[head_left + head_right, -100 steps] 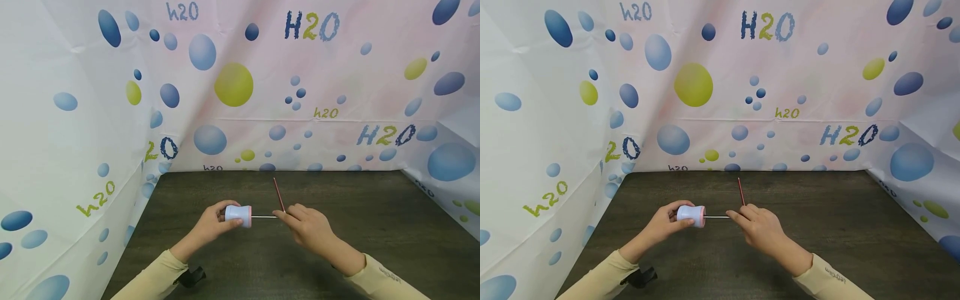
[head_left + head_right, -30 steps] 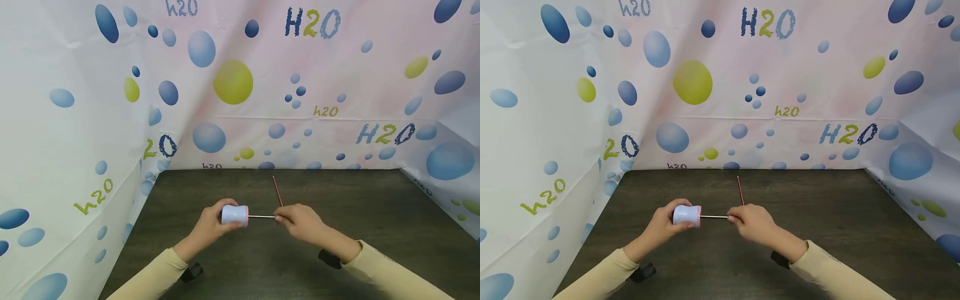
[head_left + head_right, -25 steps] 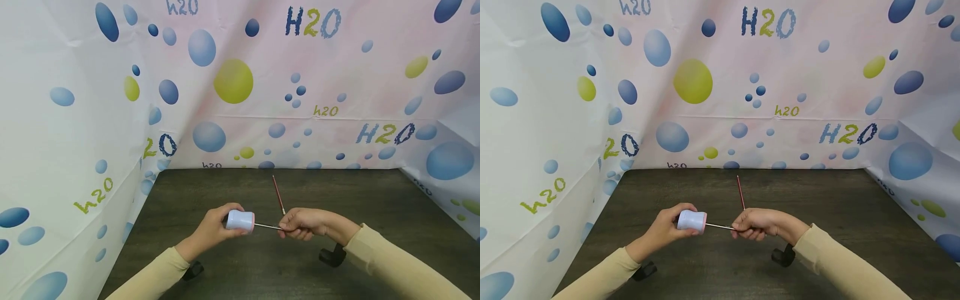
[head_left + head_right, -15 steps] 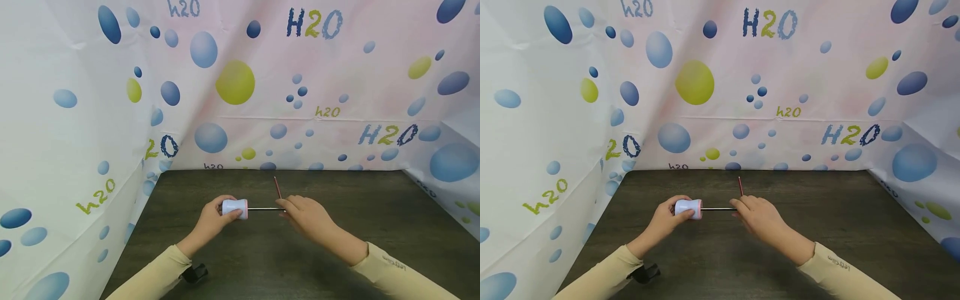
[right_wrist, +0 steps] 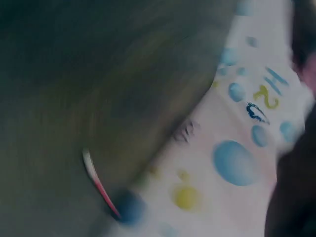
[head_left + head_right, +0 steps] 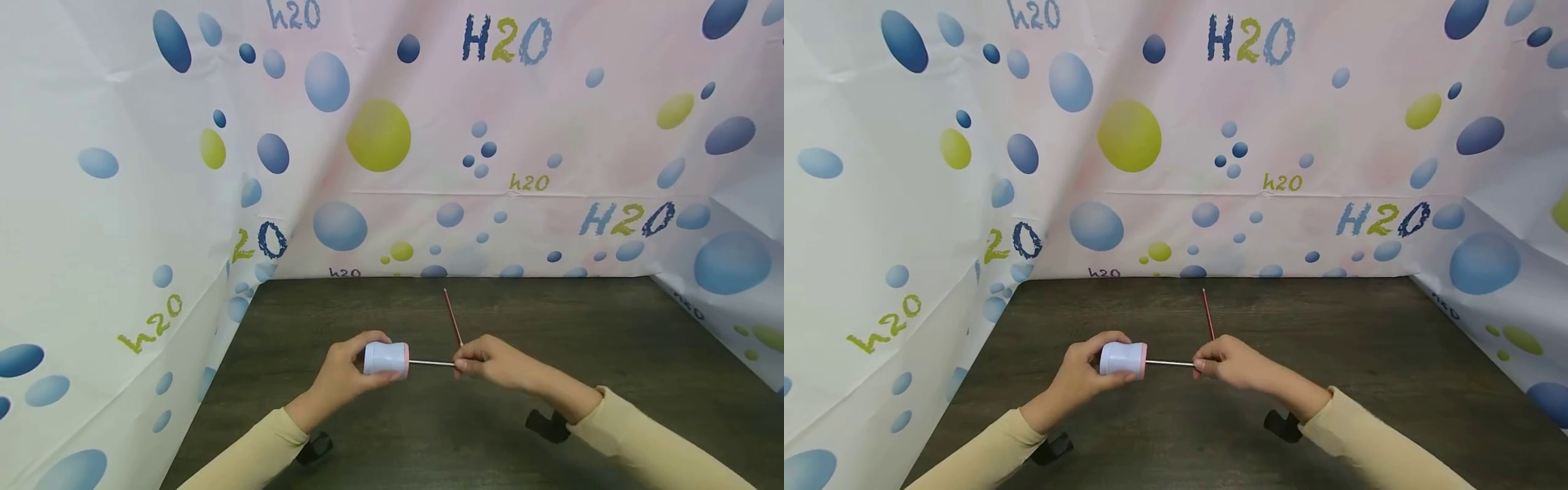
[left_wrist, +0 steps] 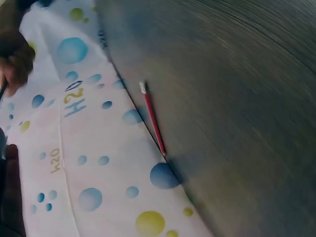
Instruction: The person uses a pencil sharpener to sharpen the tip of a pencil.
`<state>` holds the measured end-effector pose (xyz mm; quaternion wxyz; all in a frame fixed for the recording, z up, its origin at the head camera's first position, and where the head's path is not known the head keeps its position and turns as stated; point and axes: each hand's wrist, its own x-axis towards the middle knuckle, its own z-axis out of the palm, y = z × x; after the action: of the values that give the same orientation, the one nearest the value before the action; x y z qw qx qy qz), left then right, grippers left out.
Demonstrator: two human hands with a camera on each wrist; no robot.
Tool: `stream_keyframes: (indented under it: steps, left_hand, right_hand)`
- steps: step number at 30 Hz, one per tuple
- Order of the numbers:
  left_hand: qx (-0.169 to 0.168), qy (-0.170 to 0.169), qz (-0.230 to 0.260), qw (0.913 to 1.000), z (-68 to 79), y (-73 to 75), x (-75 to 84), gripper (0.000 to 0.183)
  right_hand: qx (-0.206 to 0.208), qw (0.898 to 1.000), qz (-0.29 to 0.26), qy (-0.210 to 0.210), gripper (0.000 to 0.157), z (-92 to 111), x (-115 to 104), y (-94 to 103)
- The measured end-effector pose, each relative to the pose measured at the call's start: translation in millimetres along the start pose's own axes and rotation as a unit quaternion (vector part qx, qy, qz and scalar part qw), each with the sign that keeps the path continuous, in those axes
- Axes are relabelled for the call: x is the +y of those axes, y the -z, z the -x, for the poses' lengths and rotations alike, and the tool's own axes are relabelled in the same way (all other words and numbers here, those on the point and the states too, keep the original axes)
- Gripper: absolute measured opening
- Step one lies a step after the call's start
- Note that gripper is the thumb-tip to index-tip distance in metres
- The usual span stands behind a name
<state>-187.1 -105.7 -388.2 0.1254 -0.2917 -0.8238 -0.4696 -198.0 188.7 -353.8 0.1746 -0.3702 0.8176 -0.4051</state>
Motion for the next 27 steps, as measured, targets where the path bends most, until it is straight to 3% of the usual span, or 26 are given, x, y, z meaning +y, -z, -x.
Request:
stream_keyframes:
  steps: [1,2,4,5,6,8,9,10,11,12,13,16,17,18,19,20,21,22,23,24,26,27]
  left_hand:
    - [0.000,-0.035,-0.014,0.9993,1.2,0.4,0.5,0.044]
    - [0.001,-0.062,-0.025,0.9978,1.6,0.9,0.7,0.045]
    - [-0.003,-0.072,-0.030,0.9970,1.0,2.4,1.7,0.045]
    - [-0.007,-0.056,-0.022,0.9982,0.2,2.9,2.3,0.044]
    - [-0.010,-0.026,-0.010,0.9996,-0.8,3.4,3.1,0.042]
    - [-0.011,0.051,0.019,0.9985,-2.9,4.1,4.3,0.037]
    - [-0.009,0.090,0.035,0.9952,-4.4,4.3,4.8,0.036]
    - [-0.004,0.126,0.051,0.9907,-6.0,4.2,5.3,0.035]
    - [-0.001,0.157,0.073,0.9849,-7.6,4.0,6.2,0.034]
    - [0.001,0.181,0.094,0.9789,-8.9,4.0,7.0,0.035]
    - [0.003,0.197,0.117,0.9734,-10.0,4.1,8.1,0.038]
    - [-0.001,0.222,0.181,0.9582,-12.7,4.3,11.5,0.046]
    - [-0.005,0.224,0.195,0.9547,-13.0,4.6,12.9,0.048]
    - [-0.005,0.225,0.199,0.9539,-13.0,4.6,13.9,0.049]
    - [-0.007,0.222,0.200,0.9542,-13.1,4.6,15.0,0.050]
    - [-0.009,0.219,0.197,0.9556,-13.1,4.4,15.9,0.048]
    - [-0.007,0.214,0.185,0.9591,-12.7,3.8,16.5,0.047]
    - [-0.005,0.208,0.170,0.9633,-12.1,3.3,17.0,0.044]
    - [-0.002,0.196,0.152,0.9689,-11.4,2.6,17.0,0.042]
    - [0.000,0.180,0.136,0.9742,-10.3,1.8,16.5,0.040]
    - [0.004,0.130,0.097,0.9868,-7.3,0.5,15.3,0.038]
    - [0.006,0.095,0.072,0.9929,-5.5,-0.3,14.0,0.038]
  right_hand:
    - [-0.051,0.992,-0.098,-0.065,0.029,0,-1,4.1]
    - [-0.089,0.975,-0.169,-0.112,0.029,0,0,7.8]
    - [-0.121,0.953,-0.230,-0.157,0.031,0,1,12.2]
    - [-0.118,0.958,-0.218,-0.145,0.031,0,2,12.4]
    - [-0.096,0.971,-0.185,-0.115,0.031,0,2,11.3]
    - [-0.009,0.997,-0.064,-0.047,0.031,2,1,6.2]
    - [0.047,0.999,0.014,-0.010,0.033,2,-1,2.7]
    - [0.101,0.990,0.098,0.029,0.034,2,-2,-1.0]
    - [0.152,0.968,0.188,0.073,0.036,2,-3,-4.5]
    - [0.199,0.936,0.267,0.116,0.037,1,-3,-7.4]
    - [0.240,0.895,0.341,0.156,0.038,0,-4,-9.7]
    - [0.340,0.747,0.505,0.266,0.036,-7,-2,-13.3]
    - [0.359,0.710,0.531,0.292,0.035,-8,-1,-13.6]
    - [0.372,0.687,0.543,0.309,0.033,-10,-1,-14.0]
    - [0.379,0.676,0.546,0.317,0.033,-10,0,-14.7]
    - [0.385,0.674,0.544,0.320,0.035,-11,0,-15.4]
    - [0.385,0.682,0.535,0.317,0.038,-11,0,-16.2]
    - [0.381,0.701,0.519,0.307,0.041,-10,-1,-17.0]
    - [0.368,0.730,0.497,0.292,0.042,-9,-1,-17.4]
    - [0.345,0.769,0.466,0.268,0.041,-7,-2,-17.4]
    - [0.246,0.880,0.353,0.200,0.037,-4,-5,-14.0]
    - [0.179,0.933,0.267,0.162,0.036,-3,-6,-10.5]
